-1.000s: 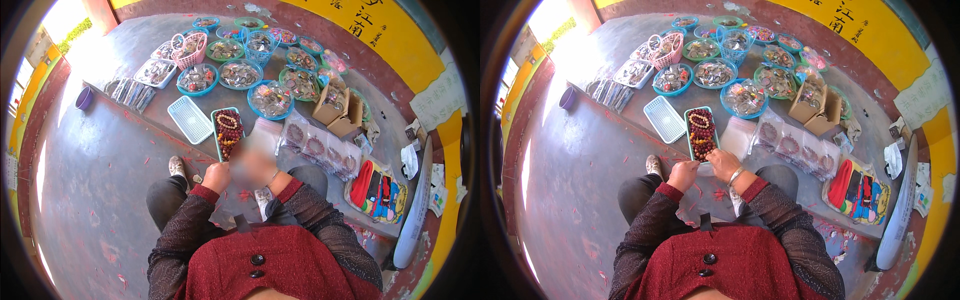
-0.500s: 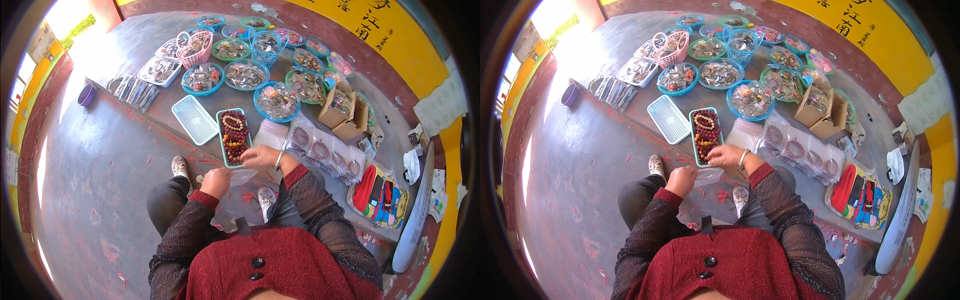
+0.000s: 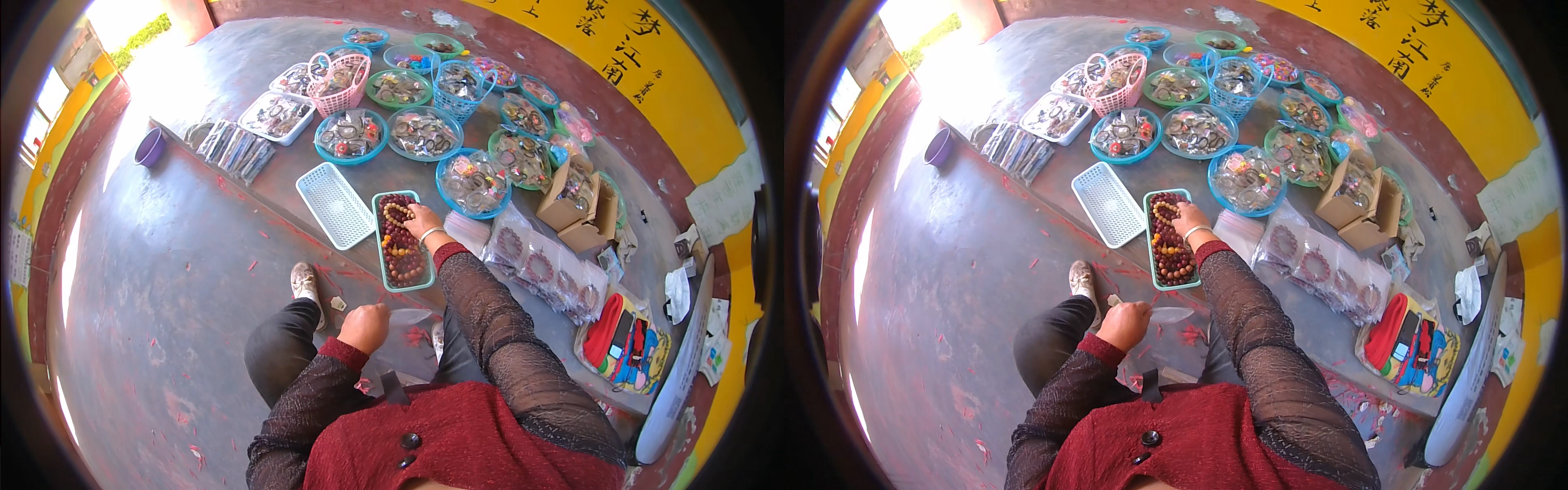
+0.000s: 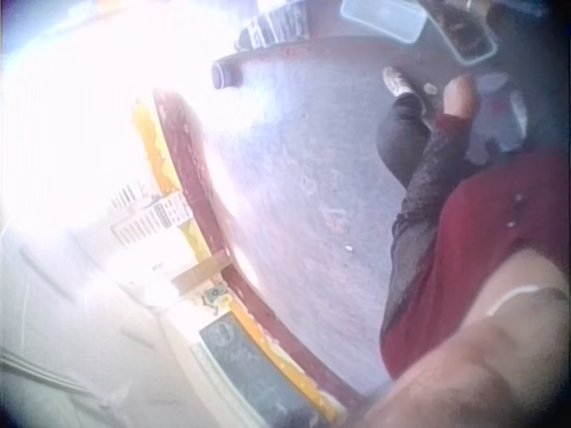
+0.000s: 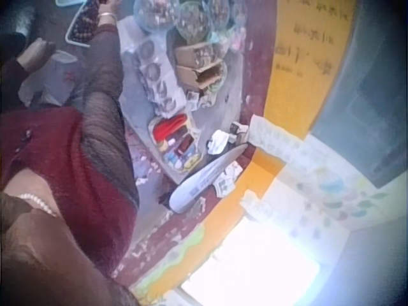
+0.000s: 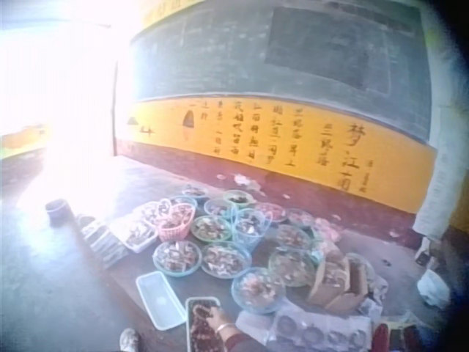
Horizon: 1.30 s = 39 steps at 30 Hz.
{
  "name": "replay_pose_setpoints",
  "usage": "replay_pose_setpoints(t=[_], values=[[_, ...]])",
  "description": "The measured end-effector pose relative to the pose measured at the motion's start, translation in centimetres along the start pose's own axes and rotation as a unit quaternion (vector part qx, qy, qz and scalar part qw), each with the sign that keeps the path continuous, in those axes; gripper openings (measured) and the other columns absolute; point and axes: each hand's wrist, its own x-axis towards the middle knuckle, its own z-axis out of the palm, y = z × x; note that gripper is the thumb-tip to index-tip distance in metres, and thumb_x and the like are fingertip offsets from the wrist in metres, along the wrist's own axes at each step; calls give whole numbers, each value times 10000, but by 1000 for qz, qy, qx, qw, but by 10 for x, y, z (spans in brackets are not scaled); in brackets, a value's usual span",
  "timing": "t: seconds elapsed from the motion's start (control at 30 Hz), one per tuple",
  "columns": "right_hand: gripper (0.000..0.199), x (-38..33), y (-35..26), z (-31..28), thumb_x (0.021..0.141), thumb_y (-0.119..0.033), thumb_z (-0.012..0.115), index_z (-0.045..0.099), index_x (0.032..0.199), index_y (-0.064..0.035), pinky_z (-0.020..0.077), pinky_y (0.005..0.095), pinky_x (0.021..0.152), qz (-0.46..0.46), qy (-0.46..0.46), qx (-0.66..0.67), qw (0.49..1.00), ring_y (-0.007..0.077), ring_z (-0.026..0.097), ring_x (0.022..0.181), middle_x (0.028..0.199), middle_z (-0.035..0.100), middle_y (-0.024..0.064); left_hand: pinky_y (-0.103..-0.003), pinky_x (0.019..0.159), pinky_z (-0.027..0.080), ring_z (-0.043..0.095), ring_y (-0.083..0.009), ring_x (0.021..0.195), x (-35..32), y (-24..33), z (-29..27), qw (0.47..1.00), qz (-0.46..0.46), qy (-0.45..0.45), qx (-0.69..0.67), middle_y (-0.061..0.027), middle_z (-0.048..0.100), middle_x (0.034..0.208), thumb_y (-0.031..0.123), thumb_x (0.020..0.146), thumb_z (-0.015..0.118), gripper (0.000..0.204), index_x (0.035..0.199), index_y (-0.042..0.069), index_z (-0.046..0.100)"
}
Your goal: The person sits on the floor and repeatedly picks up beaded bracelets from a rectangular tray, places them into small clear plastic bags, and sets the packaged items aside. The workspace includes multiple baskets of beads and other supplies arranged on the floor.
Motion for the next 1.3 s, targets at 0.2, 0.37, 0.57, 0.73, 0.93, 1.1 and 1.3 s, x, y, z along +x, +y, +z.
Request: replay_pose_setpoints(t=[0.2, 0.37, 0.57, 0.73, 0.93, 1.1, 1.3], values=[[255, 8, 1, 16, 713, -178, 610, 605, 949, -82, 454, 400, 825, 112, 30, -15, 993, 333, 563, 943, 974, 596, 171, -442, 632, 470, 589, -369, 676, 3, -9, -7, 1000, -11, -23, 7, -205, 594, 688, 178, 815, 506, 196, 759, 16, 601], [196, 5, -5, 17, 702, -158, 611, 622, 885, -87, 466, 392, 796, 123, 16, -41, 991, 320, 585, 889, 931, 618, 154, -444, 584, 482, 592, -366, 635, 1, -11, -7, 1000, 18, 15, 0, -192, 583, 645, 103, 723, 507, 122, 683, 11, 576], [181, 5, -8, -13, 704, -152, 640, 616, 846, -43, 489, 323, 674, 54, 35, 109, 992, 245, 629, 742, 829, 647, 125, -443, 622, 471, 590, -364, 681, 5, -10, -6, 1000, 7, 3, -10, -193, 598, 695, 178, 804, 514, 184, 764, 23, 606], [164, -32, -37, -69, 758, -62, 616, 596, 901, 15, 499, 258, 625, 26, -102, 434, 895, 148, 619, 727, 823, 632, 83, -448, 630, 473, 587, -369, 659, 3, 2, -20, 999, 3, 11, -34, -183, 595, 678, 134, 759, 495, 155, 748, 26, 606], [162, -94, -46, -120, 851, -120, 573, 555, 964, -5, 532, 280, 695, 48, -231, 626, 744, 170, 636, 800, 917, 630, 111, -368, 756, 476, 588, -321, 885, 16, -4, -20, 981, 93, 47, -161, -203, 610, 886, 119, 768, 555, 125, 793, 27, 636], [300, -144, -36, -123, 917, -241, 458, 526, 1006, 36, 516, 353, 765, 60, -249, 682, 685, 285, 631, 864, 966, 619, 198, -336, 866, 426, 518, -272, 1073, 21, 9, -19, 931, 110, -15, -347, -190, 536, 1132, 81, 758, 608, 156, 890, 6, 643], [281, -188, -41, -127, 932, -213, 421, 493, 1032, 40, 518, 341, 734, 123, -245, 708, 651, 282, 640, 811, 917, 620, 216, -312, 848, 424, 496, -215, 1080, 25, 21, -10, 933, 126, -45, -333, -146, 506, 1182, 71, 787, 592, 166, 933, 8, 640]])
